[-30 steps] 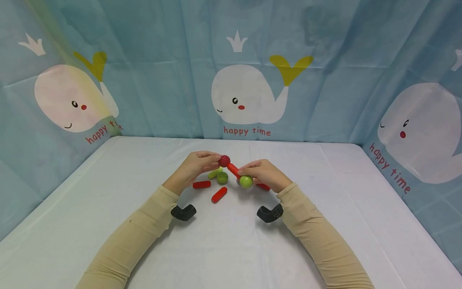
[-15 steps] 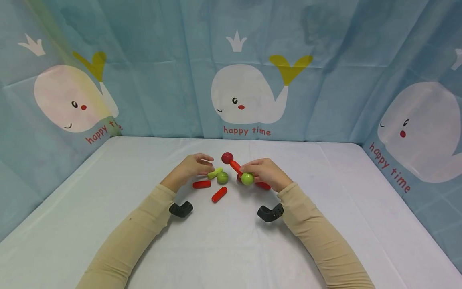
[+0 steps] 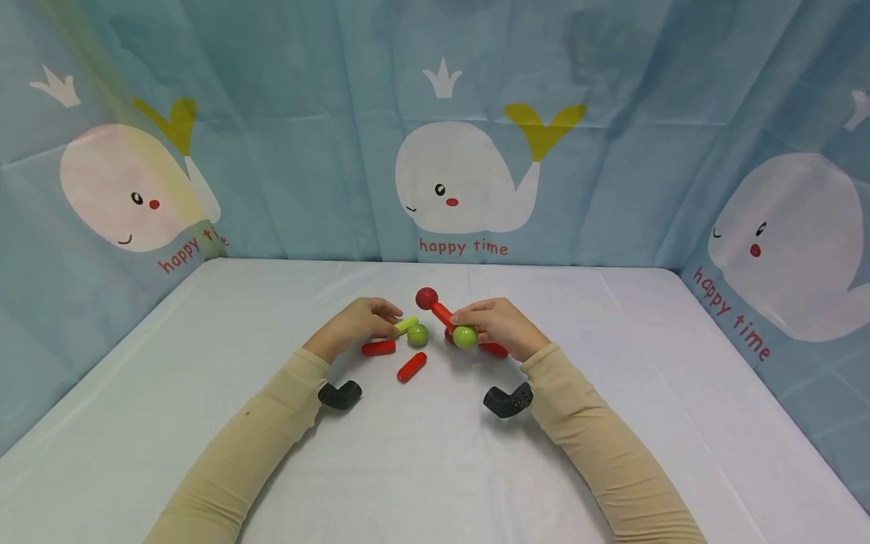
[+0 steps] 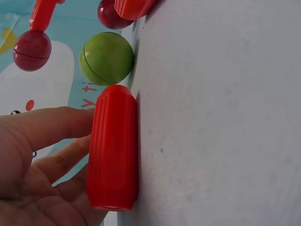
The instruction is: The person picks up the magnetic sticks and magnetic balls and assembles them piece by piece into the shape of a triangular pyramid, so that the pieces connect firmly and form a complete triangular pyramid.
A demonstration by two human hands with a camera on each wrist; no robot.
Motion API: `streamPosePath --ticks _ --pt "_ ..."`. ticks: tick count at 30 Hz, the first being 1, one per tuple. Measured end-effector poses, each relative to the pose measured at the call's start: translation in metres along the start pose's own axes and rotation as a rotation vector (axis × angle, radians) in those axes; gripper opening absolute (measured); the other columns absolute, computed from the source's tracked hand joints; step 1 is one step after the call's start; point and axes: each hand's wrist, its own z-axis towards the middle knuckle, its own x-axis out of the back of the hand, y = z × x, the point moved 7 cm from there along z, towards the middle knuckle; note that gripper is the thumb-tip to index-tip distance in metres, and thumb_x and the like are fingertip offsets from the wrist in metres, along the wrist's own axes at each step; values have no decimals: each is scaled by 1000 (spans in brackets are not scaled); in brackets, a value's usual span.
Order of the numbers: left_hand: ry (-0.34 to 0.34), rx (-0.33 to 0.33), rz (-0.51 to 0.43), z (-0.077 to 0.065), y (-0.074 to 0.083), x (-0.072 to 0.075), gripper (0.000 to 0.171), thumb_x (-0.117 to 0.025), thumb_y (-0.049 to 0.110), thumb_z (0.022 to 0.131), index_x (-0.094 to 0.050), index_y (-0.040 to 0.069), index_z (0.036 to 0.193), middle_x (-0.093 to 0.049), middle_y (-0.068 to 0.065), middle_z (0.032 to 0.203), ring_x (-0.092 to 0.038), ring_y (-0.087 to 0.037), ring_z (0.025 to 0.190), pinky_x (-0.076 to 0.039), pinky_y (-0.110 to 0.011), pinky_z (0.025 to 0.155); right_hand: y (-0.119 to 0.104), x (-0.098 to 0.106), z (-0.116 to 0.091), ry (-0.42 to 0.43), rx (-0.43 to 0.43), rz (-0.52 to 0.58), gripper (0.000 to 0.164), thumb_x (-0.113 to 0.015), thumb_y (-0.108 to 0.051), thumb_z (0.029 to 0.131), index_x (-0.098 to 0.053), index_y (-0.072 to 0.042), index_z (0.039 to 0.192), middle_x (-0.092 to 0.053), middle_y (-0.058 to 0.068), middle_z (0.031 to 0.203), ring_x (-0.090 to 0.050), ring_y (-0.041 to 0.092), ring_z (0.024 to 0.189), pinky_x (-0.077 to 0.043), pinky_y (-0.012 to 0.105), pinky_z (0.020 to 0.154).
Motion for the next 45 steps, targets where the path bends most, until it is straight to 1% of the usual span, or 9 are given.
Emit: streamPosePath --ticks 4,10,15,23,29,33,36,40,45 --pt "-13 1 9 0 1 0 34 -70 17 90 -67 14 124 -65 -9 124 -61 -23 110 -51 -36 98 0 0 0 1 3 1 43 -66 -27 94 -66 5 123 -73 -4 91 -59 10 82 -51 19 74" --pt "-7 11 97 -1 1 1 29 -67 16 90 -70 13 119 -64 -8 123 -58 -23 107 -52 -37 96 -1 -1 0 5 11 15 44 -66 -27 94 -66 6 122 -72 -4 90 -60 10 80 -52 19 73" --pt "-7 20 122 -1 -1 2 27 -66 16 90 -71 12 117 -66 -8 118 -58 -22 103 -53 -36 93 -1 -1 -1 15 8 9 42 -65 -28 94 -67 4 121 -72 -3 92 -60 12 82 -52 20 74" --pt "29 49 126 -6 -1 8 24 -70 14 86 -74 7 108 -70 -8 100 -61 -19 88 -51 -26 74 1 0 1 25 -13 -4 42 -65 -29 94 -67 2 123 -72 -2 95 -59 15 88 -50 22 77" --pt "78 72 82 -3 -4 11 28 -67 14 85 -74 8 112 -71 -8 104 -63 -17 87 -50 -24 73 2 2 1 27 -15 -3 43 -66 -29 93 -67 2 123 -73 -3 93 -58 13 86 -50 21 76" --pt "115 74 40 -3 -1 14 28 -66 15 88 -73 9 115 -70 -8 112 -64 -18 93 -53 -28 82 2 3 1 32 -10 8 43 -66 -28 94 -66 3 123 -71 -5 85 -54 11 75 -47 20 72" --pt "126 62 7 -5 3 15 28 -65 16 90 -72 9 116 -68 -8 118 -63 -20 99 -54 -32 89 3 6 1 45 -16 23 42 -64 -27 95 -65 3 124 -70 -5 84 -53 11 72 -47 20 72" --pt "148 43 -38 -9 10 16 29 -66 18 90 -72 10 117 -67 -8 121 -60 -21 102 -52 -34 92 4 8 1 59 -21 42 43 -63 -27 96 -64 3 126 -69 -2 91 -55 13 78 -51 22 76" --pt "166 4 -107 -14 20 17 30 -66 20 90 -72 11 118 -72 -8 115 -64 -20 102 -52 -36 94 4 9 1 66 -8 71 44 -62 -28 97 -64 4 127 -70 3 100 -58 15 86 -53 21 78"
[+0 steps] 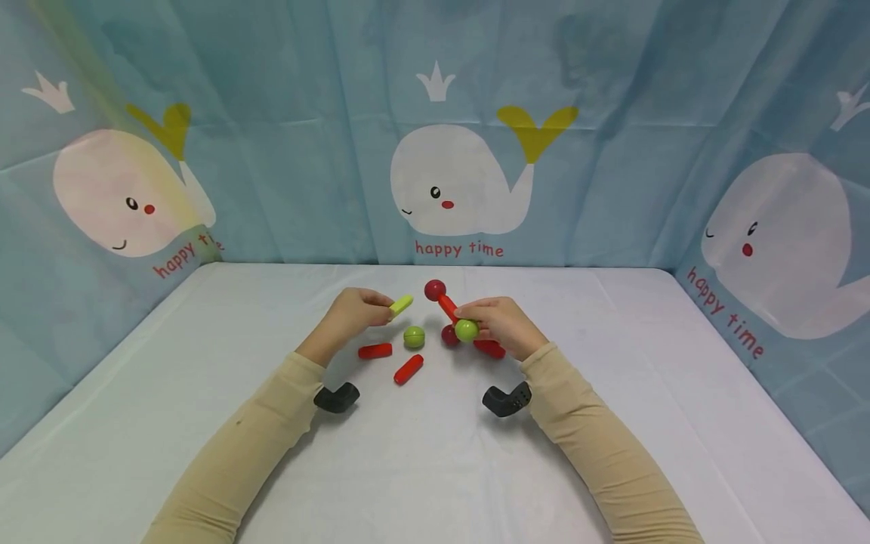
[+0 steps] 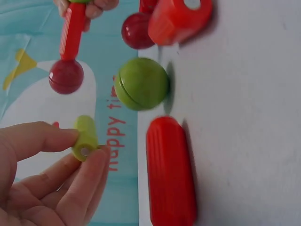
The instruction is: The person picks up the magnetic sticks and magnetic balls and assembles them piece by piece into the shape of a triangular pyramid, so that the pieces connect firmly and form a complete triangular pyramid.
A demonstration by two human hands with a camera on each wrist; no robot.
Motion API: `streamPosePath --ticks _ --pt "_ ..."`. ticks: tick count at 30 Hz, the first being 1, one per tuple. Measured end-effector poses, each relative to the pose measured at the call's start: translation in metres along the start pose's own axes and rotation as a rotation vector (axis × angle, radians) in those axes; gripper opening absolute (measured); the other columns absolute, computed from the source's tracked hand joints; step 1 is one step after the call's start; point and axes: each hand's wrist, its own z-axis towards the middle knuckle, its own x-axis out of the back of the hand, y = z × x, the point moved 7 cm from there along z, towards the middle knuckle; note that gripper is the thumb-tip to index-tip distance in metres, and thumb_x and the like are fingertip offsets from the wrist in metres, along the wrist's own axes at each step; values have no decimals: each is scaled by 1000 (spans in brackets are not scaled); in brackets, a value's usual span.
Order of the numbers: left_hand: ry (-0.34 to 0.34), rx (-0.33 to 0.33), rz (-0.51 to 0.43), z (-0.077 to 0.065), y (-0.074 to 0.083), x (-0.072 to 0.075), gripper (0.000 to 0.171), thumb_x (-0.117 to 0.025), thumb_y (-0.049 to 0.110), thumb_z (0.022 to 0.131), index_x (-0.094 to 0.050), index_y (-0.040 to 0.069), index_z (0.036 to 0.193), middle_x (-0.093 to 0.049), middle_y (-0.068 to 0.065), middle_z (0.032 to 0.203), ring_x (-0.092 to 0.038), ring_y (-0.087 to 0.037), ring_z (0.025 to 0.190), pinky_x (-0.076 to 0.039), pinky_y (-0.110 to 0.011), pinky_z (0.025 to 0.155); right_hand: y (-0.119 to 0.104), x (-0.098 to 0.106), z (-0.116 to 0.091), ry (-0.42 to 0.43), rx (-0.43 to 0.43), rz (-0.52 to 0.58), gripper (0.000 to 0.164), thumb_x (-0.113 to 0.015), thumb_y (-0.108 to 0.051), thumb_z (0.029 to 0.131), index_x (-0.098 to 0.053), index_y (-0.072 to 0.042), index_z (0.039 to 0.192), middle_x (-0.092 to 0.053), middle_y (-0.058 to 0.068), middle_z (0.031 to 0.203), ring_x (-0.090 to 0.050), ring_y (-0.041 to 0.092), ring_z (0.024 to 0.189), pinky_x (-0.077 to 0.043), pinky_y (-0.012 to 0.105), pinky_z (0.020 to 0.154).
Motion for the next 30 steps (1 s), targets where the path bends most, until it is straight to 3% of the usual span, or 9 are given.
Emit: streamPosePath --ticks 4,14,19,30 --pt "11 -9 -60 -4 5 -1 30 -66 21 91 -72 10 118 -73 -10 113 -68 -21 102 -52 -38 98 -1 0 -1 3 -2 11 43 -61 -28 98 -63 3 128 -71 5 104 -59 16 90 -54 19 79" --pt "-11 -21 -102 -11 14 -8 29 -67 20 92 -72 8 117 -73 -10 112 -69 -21 102 -52 -39 101 0 0 -1 7 -19 10 44 -59 -27 99 -61 5 130 -70 2 100 -59 17 90 -54 19 80" --pt "-27 -23 -91 -14 17 -10 29 -68 22 92 -72 10 118 -72 -9 113 -69 -21 101 -52 -39 102 1 -2 0 7 -26 -9 44 -60 -27 98 -62 4 129 -70 5 104 -60 17 90 -54 20 81" --pt "-42 -21 -72 -17 19 -11 28 -67 23 93 -72 12 118 -72 -7 113 -67 -22 103 -51 -40 102 2 -4 1 -19 -17 -8 44 -62 -26 97 -62 7 126 -70 -1 93 -61 13 83 -55 19 78"
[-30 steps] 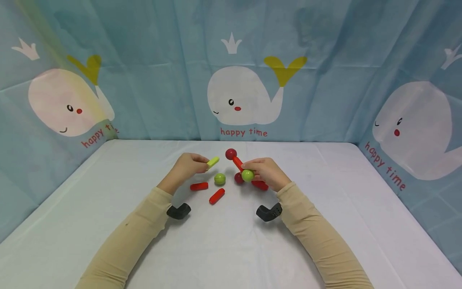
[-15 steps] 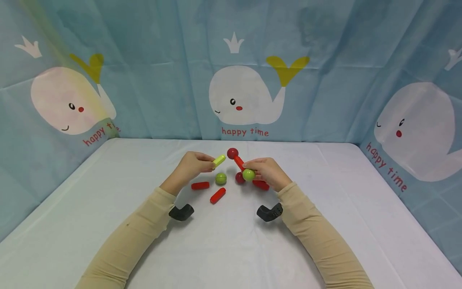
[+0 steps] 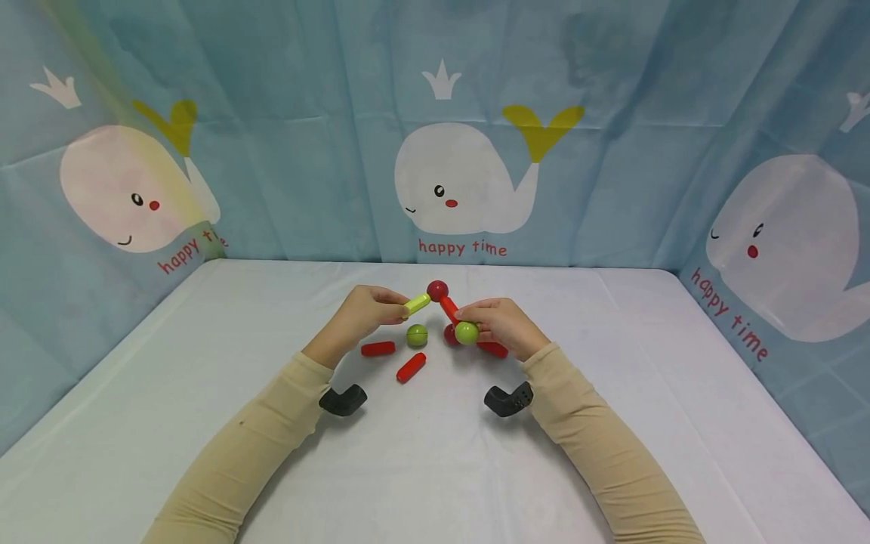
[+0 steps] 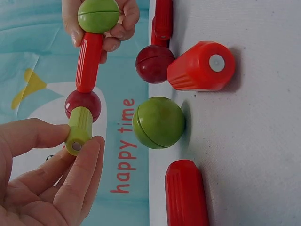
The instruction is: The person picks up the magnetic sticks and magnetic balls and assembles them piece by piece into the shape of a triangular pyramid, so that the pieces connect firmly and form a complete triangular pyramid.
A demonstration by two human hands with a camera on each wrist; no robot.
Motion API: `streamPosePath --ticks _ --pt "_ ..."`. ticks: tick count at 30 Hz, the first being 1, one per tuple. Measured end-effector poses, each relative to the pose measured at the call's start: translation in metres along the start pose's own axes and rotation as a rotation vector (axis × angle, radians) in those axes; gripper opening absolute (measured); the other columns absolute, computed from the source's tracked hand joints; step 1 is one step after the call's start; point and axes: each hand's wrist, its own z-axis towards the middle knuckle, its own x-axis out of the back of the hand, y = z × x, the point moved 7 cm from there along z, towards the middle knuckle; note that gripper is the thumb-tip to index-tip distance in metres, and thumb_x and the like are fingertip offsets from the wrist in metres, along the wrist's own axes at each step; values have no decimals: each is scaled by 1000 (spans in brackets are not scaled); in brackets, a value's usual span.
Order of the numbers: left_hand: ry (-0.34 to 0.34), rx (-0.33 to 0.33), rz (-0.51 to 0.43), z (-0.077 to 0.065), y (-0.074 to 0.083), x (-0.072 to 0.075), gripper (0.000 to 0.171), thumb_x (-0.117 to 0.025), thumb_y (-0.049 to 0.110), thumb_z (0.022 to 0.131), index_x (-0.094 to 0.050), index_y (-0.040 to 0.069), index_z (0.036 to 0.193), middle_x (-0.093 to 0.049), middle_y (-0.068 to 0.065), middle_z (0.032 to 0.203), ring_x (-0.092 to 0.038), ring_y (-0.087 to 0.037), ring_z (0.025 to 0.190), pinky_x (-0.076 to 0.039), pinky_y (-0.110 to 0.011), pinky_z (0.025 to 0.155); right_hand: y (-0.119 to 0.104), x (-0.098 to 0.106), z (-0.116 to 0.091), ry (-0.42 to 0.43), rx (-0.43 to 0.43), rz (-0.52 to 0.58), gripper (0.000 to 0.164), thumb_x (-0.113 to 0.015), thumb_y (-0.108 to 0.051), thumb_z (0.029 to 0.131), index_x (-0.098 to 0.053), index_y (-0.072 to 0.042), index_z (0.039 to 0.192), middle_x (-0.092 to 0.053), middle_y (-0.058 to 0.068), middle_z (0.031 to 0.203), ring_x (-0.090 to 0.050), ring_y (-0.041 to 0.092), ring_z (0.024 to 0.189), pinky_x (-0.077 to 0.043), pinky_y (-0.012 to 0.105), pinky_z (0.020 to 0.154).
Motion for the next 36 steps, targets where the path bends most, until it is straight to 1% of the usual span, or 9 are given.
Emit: streamPosePath --ticks 4,12,19,22,26,29,33,36 --pt "-8 -4 -7 1 0 0 27 -66 23 93 -72 12 118 -72 -7 113 -67 -22 103 -51 -40 102 -1 0 0 -8 10 4 45 -64 -26 96 -62 7 126 -70 -2 93 -62 12 82 -56 19 78" --pt "-24 -19 -35 1 0 0 28 -67 24 93 -71 12 118 -70 -8 117 -67 -23 106 -48 -44 107 -1 0 0 -8 9 1 45 -65 -27 95 -62 5 126 -70 -1 99 -63 12 88 -56 21 81" --pt "-43 -35 -51 -1 1 -1 29 -67 25 93 -71 13 119 -69 -8 119 -67 -23 107 -47 -45 108 -2 2 -3 -1 12 -8 46 -64 -27 95 -62 6 127 -69 1 100 -63 12 87 -56 21 81" --pt "-58 -45 -79 0 1 -2 30 -67 24 93 -70 13 120 -68 -9 121 -67 -24 109 -46 -46 109 -3 4 -3 10 13 -13 46 -64 -27 96 -62 6 128 -69 1 100 -63 12 86 -55 21 81" --pt "-56 -24 -89 4 -1 -5 33 -70 26 92 -68 14 122 -68 -7 121 -65 -24 111 -47 -45 108 -4 6 -3 14 11 -6 46 -64 -27 96 -62 5 129 -70 1 102 -63 11 86 -55 21 82" --pt "-39 -11 -59 6 -4 -7 38 -72 30 90 -67 16 125 -67 -6 123 -59 -24 115 -48 -46 106 -4 8 -2 17 8 5 46 -64 -28 96 -61 4 129 -71 0 102 -62 10 86 -54 20 82" --pt "-41 -50 -33 10 -5 -10 43 -73 30 89 -65 14 128 -65 -7 129 -54 -26 120 -46 -47 107 -4 13 -2 25 11 16 48 -63 -29 97 -60 4 131 -70 0 103 -62 10 88 -55 20 83" --pt "-70 -85 -15 17 -4 -17 41 -73 27 89 -64 12 127 -66 -7 128 -56 -25 121 -46 -46 107 -3 18 -3 35 11 21 49 -62 -30 98 -58 4 133 -70 1 103 -65 10 90 -55 20 85"
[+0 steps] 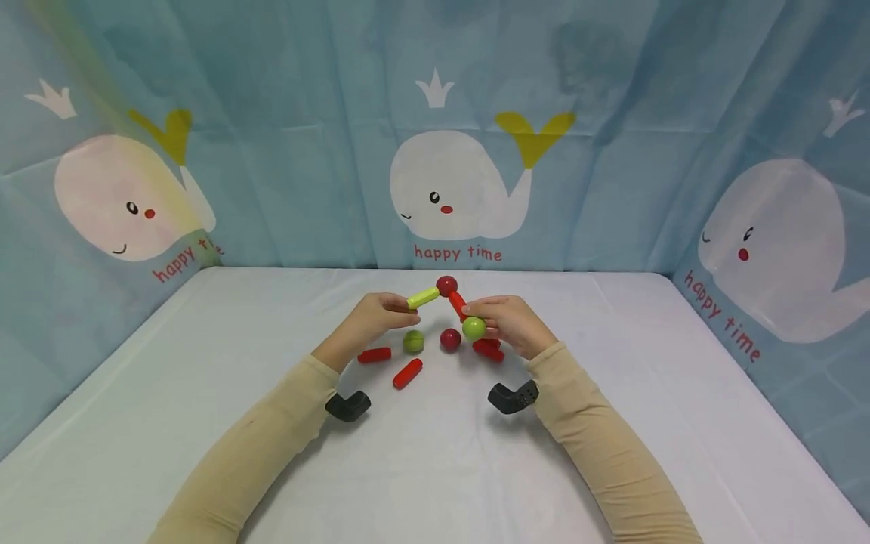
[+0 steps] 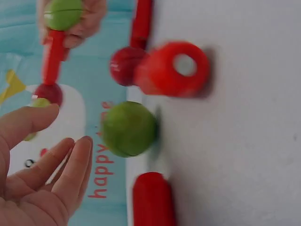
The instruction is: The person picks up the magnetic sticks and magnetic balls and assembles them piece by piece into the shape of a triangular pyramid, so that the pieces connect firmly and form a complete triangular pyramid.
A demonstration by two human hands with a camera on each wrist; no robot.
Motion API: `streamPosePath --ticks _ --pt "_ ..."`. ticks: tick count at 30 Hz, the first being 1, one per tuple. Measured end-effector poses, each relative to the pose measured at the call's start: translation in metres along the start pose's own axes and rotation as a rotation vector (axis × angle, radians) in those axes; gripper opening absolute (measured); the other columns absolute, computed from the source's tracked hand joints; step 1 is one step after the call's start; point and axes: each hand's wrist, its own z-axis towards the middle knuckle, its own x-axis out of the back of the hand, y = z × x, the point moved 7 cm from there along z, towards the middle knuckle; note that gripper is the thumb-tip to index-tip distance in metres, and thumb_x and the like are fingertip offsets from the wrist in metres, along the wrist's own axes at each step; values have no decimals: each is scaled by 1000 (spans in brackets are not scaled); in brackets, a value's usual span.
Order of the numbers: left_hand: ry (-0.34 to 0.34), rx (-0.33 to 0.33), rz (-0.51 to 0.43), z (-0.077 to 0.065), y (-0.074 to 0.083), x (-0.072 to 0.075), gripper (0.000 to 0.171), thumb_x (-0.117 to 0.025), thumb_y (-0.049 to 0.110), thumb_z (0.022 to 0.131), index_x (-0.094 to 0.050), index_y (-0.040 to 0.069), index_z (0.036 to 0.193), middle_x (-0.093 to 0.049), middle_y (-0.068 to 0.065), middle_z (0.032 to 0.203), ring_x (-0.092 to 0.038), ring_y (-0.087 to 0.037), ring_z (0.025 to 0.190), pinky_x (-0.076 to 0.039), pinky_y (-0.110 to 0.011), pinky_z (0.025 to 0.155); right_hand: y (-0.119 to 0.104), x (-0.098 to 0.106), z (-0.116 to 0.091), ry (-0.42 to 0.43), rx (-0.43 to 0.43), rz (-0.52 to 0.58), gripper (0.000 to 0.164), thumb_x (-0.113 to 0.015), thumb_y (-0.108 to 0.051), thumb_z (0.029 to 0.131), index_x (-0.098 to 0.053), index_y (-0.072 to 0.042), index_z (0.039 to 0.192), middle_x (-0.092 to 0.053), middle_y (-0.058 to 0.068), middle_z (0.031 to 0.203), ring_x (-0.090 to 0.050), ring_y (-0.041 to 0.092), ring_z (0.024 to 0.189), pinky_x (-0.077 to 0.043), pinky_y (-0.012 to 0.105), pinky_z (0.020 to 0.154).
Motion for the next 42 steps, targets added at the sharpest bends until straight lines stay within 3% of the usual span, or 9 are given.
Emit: streamPosePath --ticks 9,15,27,34,42 --pt "-113 -27 139 15 8 -20 42 -73 27 90 -65 14 128 -67 -3 128 -56 -23 124 -45 -46 109 0 12 1 49 -11 39 51 -64 -31 97 -58 4 132 -69 0 102 -65 10 87 -56 19 82" --pt "-193 15 200 21 8 -34 43 -77 31 86 -66 18 126 -67 0 123 -57 -21 118 -49 -45 104 3 15 0 63 -14 27 51 -62 -32 98 -58 3 134 -70 0 105 -64 13 93 -56 20 83" --pt "-253 -3 263 24 10 -52 37 -80 30 84 -71 21 119 -68 3 118 -56 -19 109 -52 -38 93 2 19 0 63 -5 54 51 -62 -31 98 -57 4 134 -69 -4 101 -63 13 93 -56 19 83" --pt "-237 35 248 20 6 -48 33 -80 33 82 -71 20 112 -68 2 109 -58 -20 104 -53 -39 91 4 20 0 52 6 68 50 -61 -29 98 -57 6 134 -70 -4 97 -63 12 91 -56 19 82" --pt "-164 61 196 16 -6 -23 35 -78 43 82 -74 22 110 -67 2 112 -55 -20 111 -51 -41 96 3 19 1 53 14 86 45 -62 -29 98 -61 4 128 -70 -4 95 -62 12 89 -56 20 81"
